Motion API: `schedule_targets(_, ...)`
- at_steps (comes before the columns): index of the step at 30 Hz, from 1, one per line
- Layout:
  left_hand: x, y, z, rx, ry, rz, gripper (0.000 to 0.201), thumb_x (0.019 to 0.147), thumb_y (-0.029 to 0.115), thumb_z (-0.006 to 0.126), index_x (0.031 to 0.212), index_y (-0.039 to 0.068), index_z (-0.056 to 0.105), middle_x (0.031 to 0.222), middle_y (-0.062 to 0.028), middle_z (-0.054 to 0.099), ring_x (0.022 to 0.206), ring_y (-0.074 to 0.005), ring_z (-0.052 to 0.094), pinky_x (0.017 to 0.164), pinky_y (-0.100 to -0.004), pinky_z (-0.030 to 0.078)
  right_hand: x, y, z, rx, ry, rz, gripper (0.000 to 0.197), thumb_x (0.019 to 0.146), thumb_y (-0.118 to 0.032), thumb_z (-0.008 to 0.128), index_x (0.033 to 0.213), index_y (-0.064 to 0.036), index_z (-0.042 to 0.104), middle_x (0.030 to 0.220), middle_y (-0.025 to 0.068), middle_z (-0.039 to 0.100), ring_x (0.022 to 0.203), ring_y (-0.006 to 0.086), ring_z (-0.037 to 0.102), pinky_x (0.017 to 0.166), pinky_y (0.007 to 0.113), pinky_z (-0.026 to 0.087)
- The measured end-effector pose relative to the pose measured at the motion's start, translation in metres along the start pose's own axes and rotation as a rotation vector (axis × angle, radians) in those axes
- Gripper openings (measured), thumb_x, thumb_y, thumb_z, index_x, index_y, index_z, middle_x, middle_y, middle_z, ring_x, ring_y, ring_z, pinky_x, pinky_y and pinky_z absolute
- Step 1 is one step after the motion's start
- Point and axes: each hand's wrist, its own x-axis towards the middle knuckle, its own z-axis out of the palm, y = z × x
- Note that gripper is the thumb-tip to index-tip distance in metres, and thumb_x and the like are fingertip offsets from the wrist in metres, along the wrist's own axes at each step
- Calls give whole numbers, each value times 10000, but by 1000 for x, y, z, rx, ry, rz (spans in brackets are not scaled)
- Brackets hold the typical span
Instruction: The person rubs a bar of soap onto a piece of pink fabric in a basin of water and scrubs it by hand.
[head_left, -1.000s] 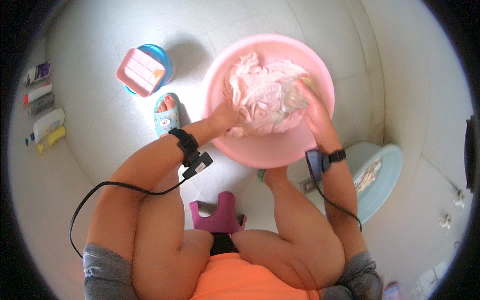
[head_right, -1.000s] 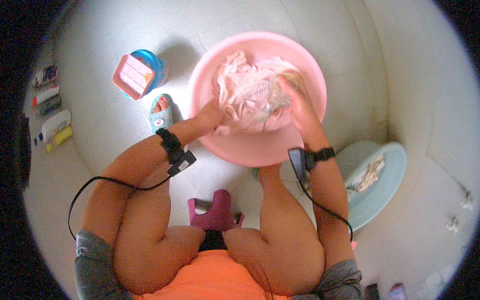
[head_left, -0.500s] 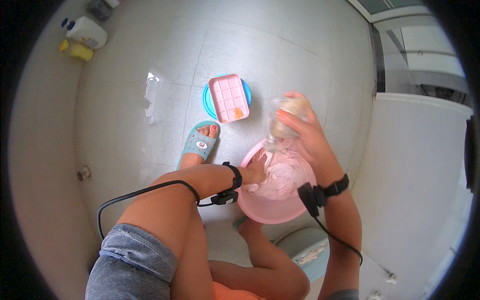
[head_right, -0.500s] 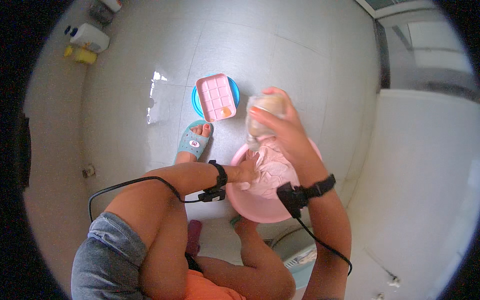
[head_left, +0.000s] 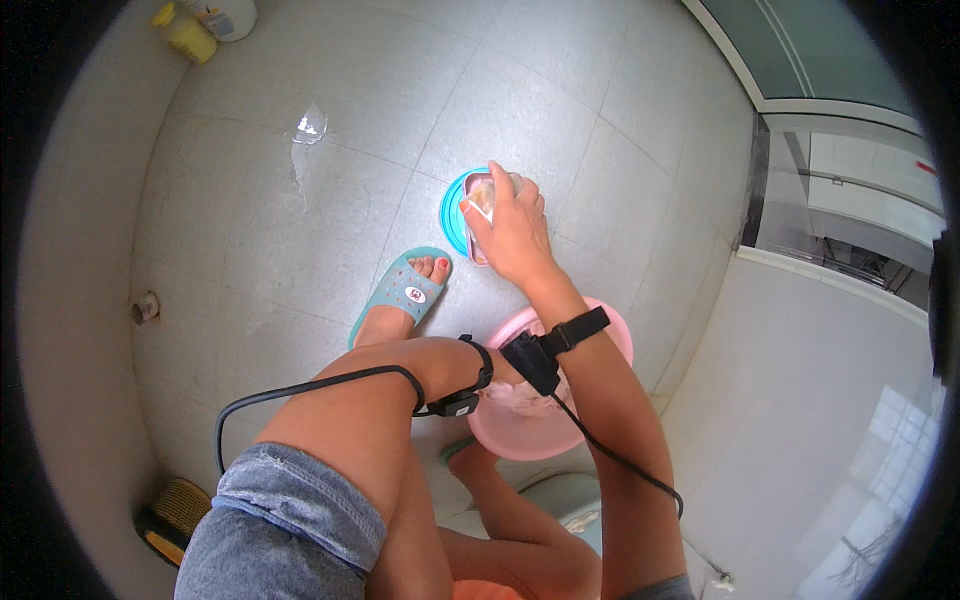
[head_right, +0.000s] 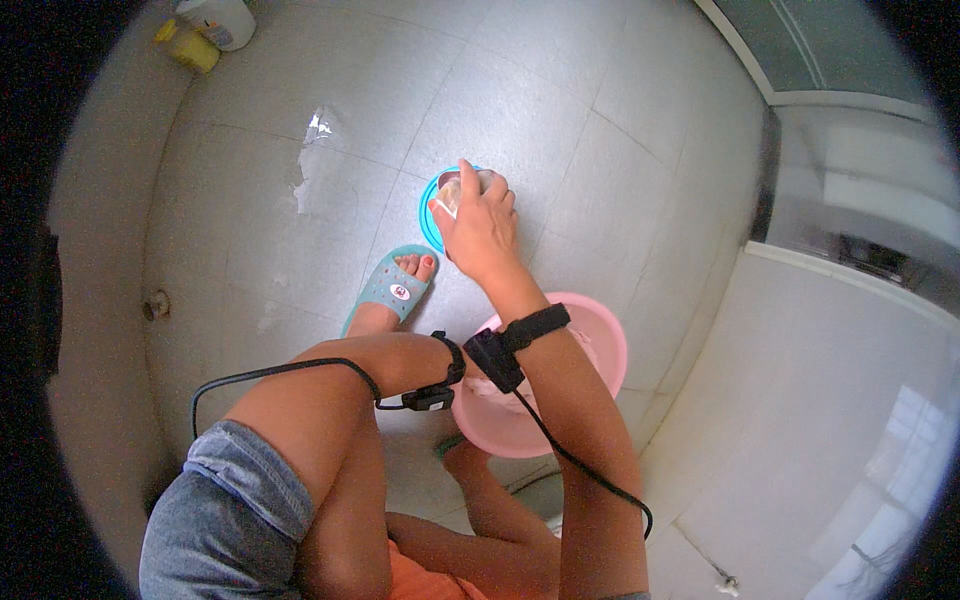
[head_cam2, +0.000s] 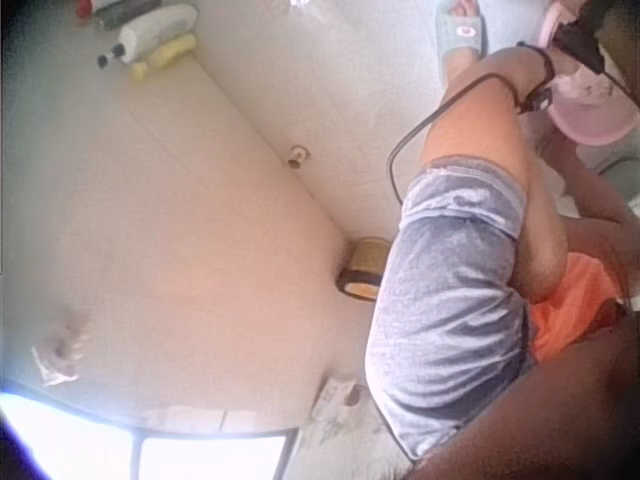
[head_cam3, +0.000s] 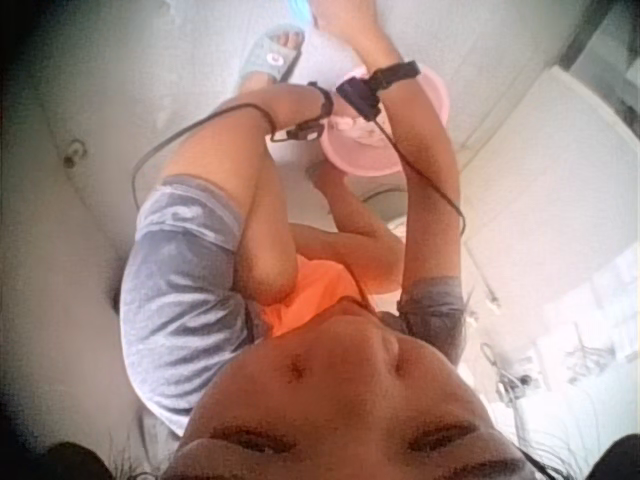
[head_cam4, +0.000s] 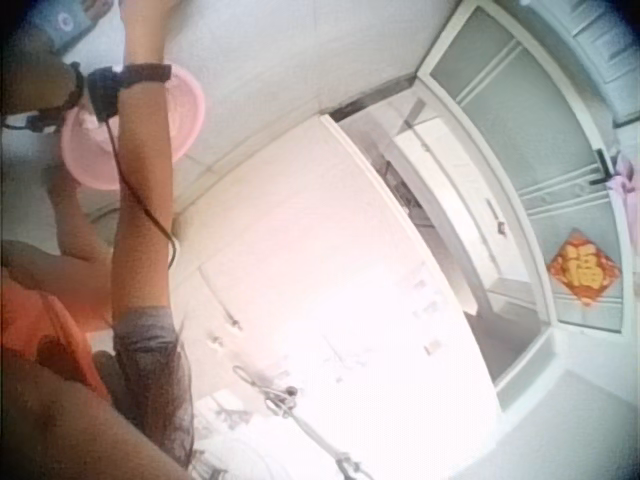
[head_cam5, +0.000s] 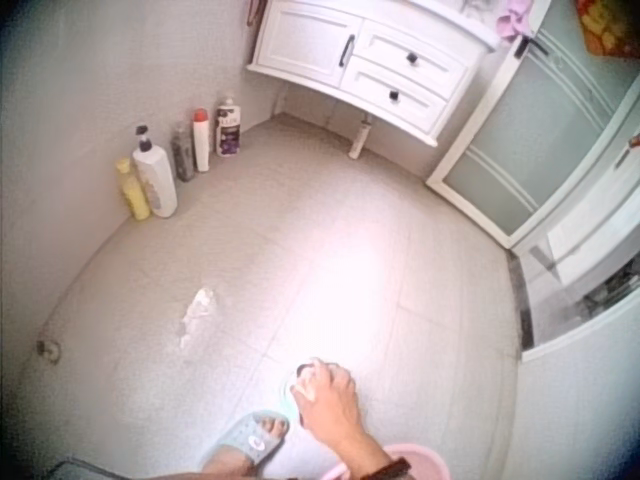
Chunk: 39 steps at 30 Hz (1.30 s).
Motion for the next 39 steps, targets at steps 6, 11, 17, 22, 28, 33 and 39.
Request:
schedule_targets(6, 5, 0, -2, -52, 4, 3, 894, 811, 168, 599, 1492, -1, 44, 1316, -399, 404, 1279, -461, 409, 1064, -464, 351, -20, 10, 9, -35, 290, -258, 385, 970, -129, 449, 1333, -1, 469, 1341, 281, 473, 1251, 382, 470, 1024, 415, 390)
schedule_targets(11, 2, -14, -1, -125, 16, -30, 893, 808, 157, 596, 1491, -2, 44, 1296, -402, 427, 1274, -462, 415, 1066, -465, 348, -67, 53, -12, 369, 396, 101, 307, 980, -43, 368, 1213, 38, 551, 1162, 218, 630, 1102, 309, 613, 970, 366, 447)
schedule_targets(17, -7, 13, -17, -76, 218, 24, 645, 737, 101, 605, 1340, -43, 427, 1284, -290, 498, 1225, -377, 473, 998, -411, 416, -202, 189, 46, 248, 355, 712, 386, 824, -17, 476, 1201, 33, 544, 1205, 231, 576, 1194, 358, 509, 1063, 410, 349)
schedule_targets(22, -22, 57, -35, -63, 65, 63, 374, 619, -6, 518, 975, -103, 576, 779, -171, 604, 720, -257, 609, 643, -361, 496, -294, 190, 123, 1335, 293, 1113, 506, 930, -463, 499, 1228, -56, 528, 1081, 107, 626, 1048, 260, 591, 921, 418, 475)
schedule_targets(28, -89, 178, -22, 248, -273, 501, 254, 602, 17, 545, 819, -80, 634, 772, -151, 631, 737, -235, 605, 583, -357, 472, -318, 110, 57, 2201, 575, 633, 556, 938, -569, 423, 1185, -81, 522, 1105, 74, 613, 984, 251, 612, 876, 456, 502)
schedule_targets(33, -132, 223, -19, 137, -275, 254, 265, 657, 38, 605, 895, -69, 651, 901, -157, 649, 806, -232, 611, 620, -363, 492, -310, 67, 7, 1567, 829, 246, 405, 977, -405, 424, 1136, -57, 554, 1067, 71, 607, 948, 224, 617, 839, 380, 524)
schedule_targets(39, -163, 166, 63, -247, 189, 261, 385, 957, 309, 561, 1162, -15, 530, 957, -96, 641, 869, -204, 644, 699, -335, 542, -356, 100, -8, 1521, 994, 633, 392, 1024, -305, 384, 1159, 24, 550, 1039, 111, 633, 966, 215, 629, 826, 322, 522)
